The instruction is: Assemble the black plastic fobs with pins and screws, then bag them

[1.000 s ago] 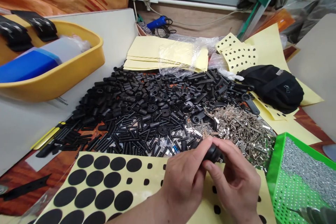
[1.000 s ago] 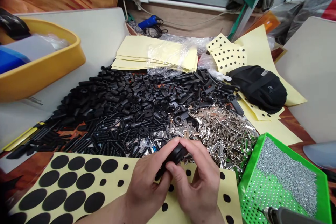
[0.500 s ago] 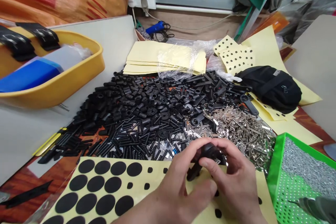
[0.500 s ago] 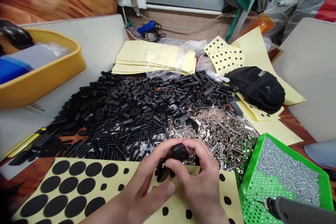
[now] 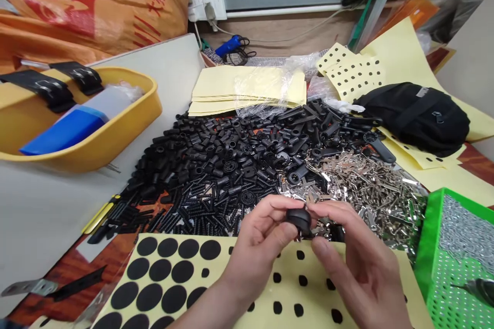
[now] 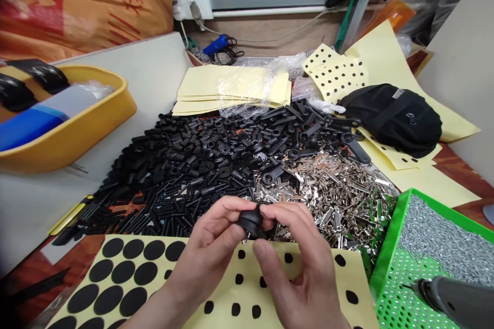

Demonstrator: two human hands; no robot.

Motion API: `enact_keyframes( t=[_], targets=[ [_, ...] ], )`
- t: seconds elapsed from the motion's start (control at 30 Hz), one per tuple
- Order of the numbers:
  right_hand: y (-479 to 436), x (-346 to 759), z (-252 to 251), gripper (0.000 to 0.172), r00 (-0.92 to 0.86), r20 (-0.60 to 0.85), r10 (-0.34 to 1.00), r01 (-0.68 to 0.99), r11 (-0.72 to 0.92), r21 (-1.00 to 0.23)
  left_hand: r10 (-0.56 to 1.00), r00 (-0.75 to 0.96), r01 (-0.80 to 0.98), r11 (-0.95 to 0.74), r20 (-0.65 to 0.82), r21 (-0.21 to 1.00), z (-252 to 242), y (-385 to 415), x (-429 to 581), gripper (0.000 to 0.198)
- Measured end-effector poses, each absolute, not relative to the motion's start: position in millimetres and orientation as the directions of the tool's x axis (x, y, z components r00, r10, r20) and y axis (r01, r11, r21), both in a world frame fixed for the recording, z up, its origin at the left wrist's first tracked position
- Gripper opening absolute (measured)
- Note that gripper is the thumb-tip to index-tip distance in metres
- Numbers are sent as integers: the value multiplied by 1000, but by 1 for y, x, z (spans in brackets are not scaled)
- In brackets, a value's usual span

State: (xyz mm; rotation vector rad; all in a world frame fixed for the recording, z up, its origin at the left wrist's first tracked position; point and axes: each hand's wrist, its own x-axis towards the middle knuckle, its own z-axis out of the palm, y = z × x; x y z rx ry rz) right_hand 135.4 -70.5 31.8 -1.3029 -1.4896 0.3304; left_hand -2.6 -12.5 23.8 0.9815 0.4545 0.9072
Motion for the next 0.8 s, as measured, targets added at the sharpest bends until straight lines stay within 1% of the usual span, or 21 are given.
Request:
enact_keyframes(
  t=[0.07, 0.17, 0.3, 0.37, 0.53, 0.67, 0.8],
  targets=[
    [-70, 136, 32, 22, 177, 567, 805, 556, 394, -732, 811, 582, -464, 268, 62, 844, 24, -12, -2, 17],
    [-71, 135, 30, 21, 160, 636, 755, 639, 411, -650, 806, 589, -476, 291, 55, 830, 22, -14, -1, 17],
    [-73, 130, 28, 17, 162, 673, 721, 767, 337, -546, 790, 614, -476, 358, 11, 803, 20, -17, 2, 16],
    [-75, 128, 27, 19, 164, 688, 708, 798, 315, -514, 785, 620, -480, 389, -10, 786, 19, -18, 3, 16],
    [-75, 127, 28, 18, 147, 695, 704, 822, 304, -481, 783, 619, -476, 436, -61, 764, 19, -18, 5, 17],
    [-76, 128, 33, 18, 144, 693, 706, 810, 318, -493, 765, 640, -427, 427, -67, 797, 20, -12, 2, 25],
    [-78, 129, 39, 15, 174, 721, 671, 792, 339, -508, 694, 719, -359, 424, -43, 832, 23, -7, -2, 31]
  ],
)
